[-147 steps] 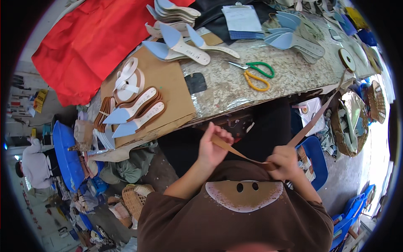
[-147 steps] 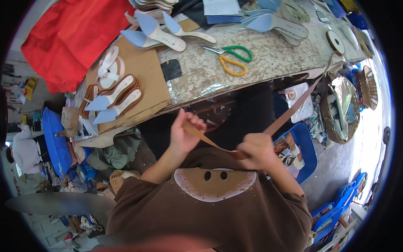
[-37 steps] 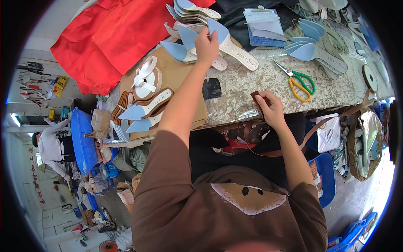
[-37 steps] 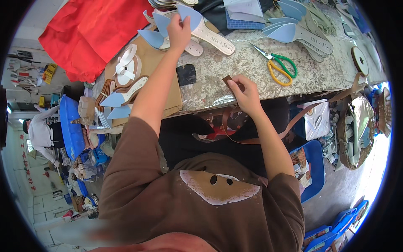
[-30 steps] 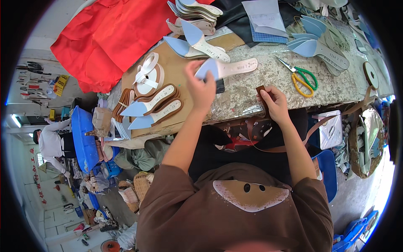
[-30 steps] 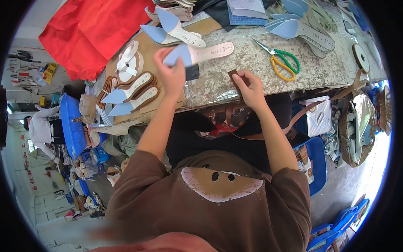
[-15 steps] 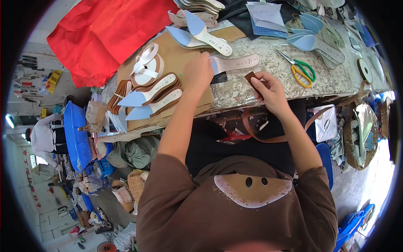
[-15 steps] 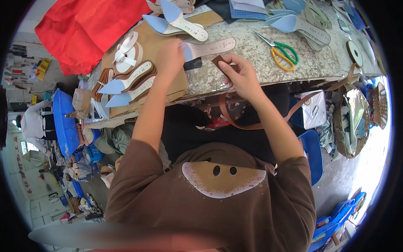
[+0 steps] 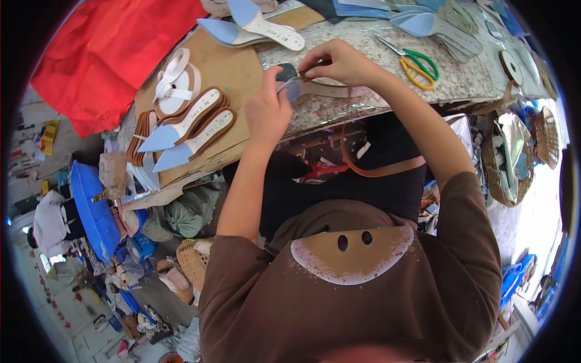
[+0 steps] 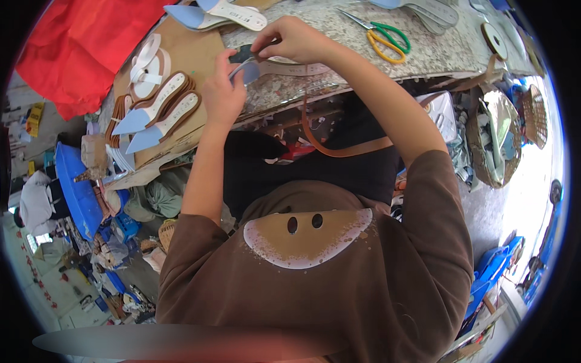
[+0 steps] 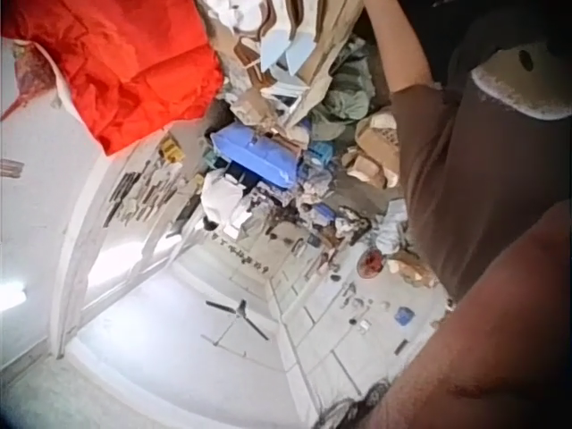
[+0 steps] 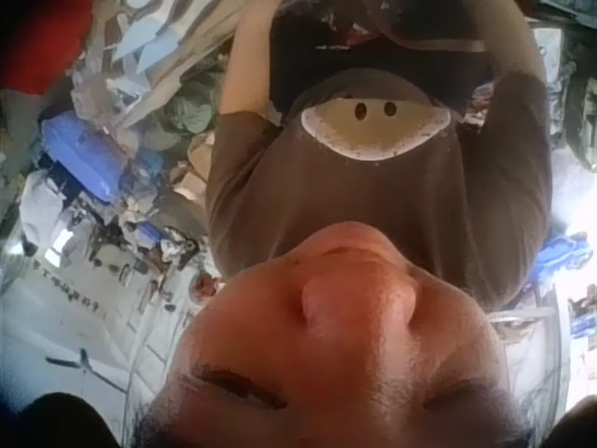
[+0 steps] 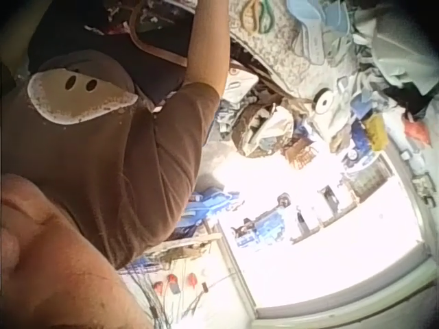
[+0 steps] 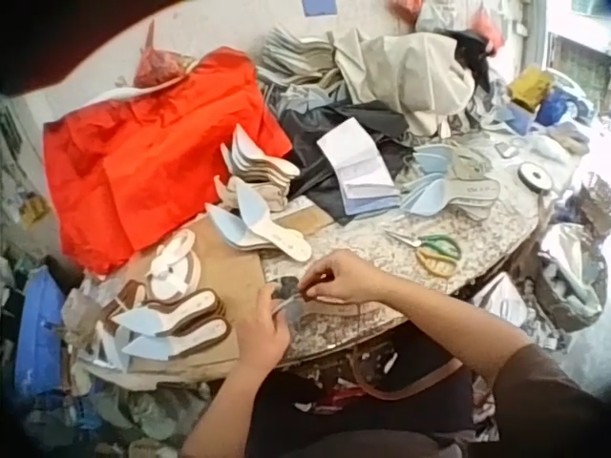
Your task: Cutting and attaching trim to shoe soles in a factory setting.
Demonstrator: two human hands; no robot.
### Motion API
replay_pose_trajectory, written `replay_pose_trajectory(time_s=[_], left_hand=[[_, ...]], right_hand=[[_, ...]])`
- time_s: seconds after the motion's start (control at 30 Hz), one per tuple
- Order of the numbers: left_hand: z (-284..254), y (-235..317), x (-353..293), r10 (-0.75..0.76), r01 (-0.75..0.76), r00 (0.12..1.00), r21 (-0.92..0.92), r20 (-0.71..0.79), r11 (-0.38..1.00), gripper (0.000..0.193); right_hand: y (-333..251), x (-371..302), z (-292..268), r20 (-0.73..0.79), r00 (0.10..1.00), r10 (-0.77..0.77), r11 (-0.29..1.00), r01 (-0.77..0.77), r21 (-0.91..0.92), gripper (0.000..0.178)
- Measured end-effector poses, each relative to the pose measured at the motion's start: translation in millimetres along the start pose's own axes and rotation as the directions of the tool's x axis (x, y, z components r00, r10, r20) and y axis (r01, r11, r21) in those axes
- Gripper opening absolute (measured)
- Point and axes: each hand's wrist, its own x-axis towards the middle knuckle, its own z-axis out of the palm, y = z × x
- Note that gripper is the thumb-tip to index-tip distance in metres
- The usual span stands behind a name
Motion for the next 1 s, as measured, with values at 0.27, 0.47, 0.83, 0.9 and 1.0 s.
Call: replay_pose_trajectory(time_s=[0.27, 0.47, 0.83, 0.9, 1.0], left_hand=[[1.0, -2.0, -1.5, 0.023, -0.022, 0.999, 0.029, -0.038, 0.999, 0.041], [0.8, 1.4, 6.2, 0.028, -0.028, 1.0, 0.038, -0.01, 0.999, 0.035], [12.4, -6.2, 1.4, 0.286, -0.252, 0.944, 0.203, -0.163, 0.946, 0.01], [11.3, -7.3, -1.9, 0.279, -0.248, 0.949, 0.2, -0.145, 0.948, 0.006], [10.9, -8.3, -3.4, 0.277, -0.247, 0.951, 0.198, -0.137, 0.949, 0.007]], right_hand=[[-10.0, 23.4, 9.0, 0.137, 0.988, 0.068, 0.987, -0.086, 0.138, 0.015], [-3.5, 28.8, 13.3, 0.15, 0.988, 0.03, 0.989, -0.007, -0.147, 0.015], [27.3, 24.9, -6.5, 0.134, 0.988, -0.077, 0.989, 0.093, -0.116, 0.015], [36.4, 24.6, -6.5, 0.145, 0.98, -0.137, 0.99, 0.14, -0.01, 0.014], [45.6, 20.8, -3.1, 0.162, 0.985, -0.054, 0.997, 0.043, 0.068, 0.012]])
